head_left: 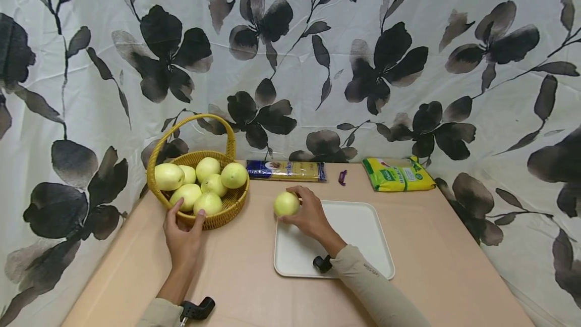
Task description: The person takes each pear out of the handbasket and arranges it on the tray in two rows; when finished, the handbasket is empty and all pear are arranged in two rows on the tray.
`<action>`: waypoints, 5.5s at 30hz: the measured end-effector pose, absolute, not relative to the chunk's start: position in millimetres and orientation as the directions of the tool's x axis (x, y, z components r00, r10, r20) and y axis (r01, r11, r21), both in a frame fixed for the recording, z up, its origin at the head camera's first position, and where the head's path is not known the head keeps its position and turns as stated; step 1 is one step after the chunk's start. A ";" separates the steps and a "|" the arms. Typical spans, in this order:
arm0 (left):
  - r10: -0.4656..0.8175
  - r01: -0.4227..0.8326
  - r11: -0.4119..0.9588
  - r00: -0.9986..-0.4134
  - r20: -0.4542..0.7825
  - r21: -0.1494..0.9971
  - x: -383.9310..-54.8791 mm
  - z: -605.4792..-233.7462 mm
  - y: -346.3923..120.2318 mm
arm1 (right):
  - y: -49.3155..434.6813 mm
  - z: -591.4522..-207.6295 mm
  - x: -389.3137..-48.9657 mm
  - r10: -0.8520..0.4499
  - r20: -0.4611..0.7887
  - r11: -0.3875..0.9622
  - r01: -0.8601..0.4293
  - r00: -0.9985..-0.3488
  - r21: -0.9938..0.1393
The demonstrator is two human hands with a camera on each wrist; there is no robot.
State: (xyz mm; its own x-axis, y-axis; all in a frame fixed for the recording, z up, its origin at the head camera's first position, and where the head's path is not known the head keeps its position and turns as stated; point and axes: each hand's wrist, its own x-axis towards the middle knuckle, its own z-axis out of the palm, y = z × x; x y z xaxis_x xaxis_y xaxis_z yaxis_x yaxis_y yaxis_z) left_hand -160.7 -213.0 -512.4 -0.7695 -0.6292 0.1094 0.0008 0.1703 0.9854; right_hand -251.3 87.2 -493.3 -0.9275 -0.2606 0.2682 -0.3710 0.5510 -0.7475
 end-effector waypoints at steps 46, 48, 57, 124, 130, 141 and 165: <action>-0.616 0.001 0.157 -0.782 0.098 0.988 -157.7 -512.8 -214.2 | 39.8 -458.4 -265.6 -0.320 0.295 0.547 -0.430 -0.900 -0.718; -0.618 0.002 0.153 -0.780 0.097 0.988 -157.9 -513.0 -214.3 | 32.4 -456.7 -267.3 -0.326 0.298 0.537 -0.435 -0.897 -0.722; -0.613 0.010 0.153 -0.783 0.102 0.988 -157.7 -512.3 -213.5 | 1.4 -453.5 -281.4 -0.337 0.301 0.508 -0.441 -0.892 -0.740; -0.606 0.025 0.155 -0.787 0.115 0.988 -157.8 -514.3 -215.2 | 73.9 -441.0 -264.5 -0.244 0.371 0.371 -0.440 -0.896 -0.818; -0.612 0.023 0.171 -0.781 0.124 0.985 -158.0 -516.1 -214.8 | 101.2 -445.5 -261.6 -0.200 0.356 0.395 -0.408 -0.913 -0.823; -0.606 0.026 0.166 -0.786 0.122 0.986 -158.7 -516.5 -215.0 | 156.0 -454.2 -251.6 -0.137 0.289 0.458 -0.320 -0.947 -0.829; -0.617 0.017 0.160 -0.779 0.113 0.987 -157.2 -514.5 -215.8 | 178.1 -495.9 -250.5 -0.202 0.188 0.499 -0.266 -0.961 -0.825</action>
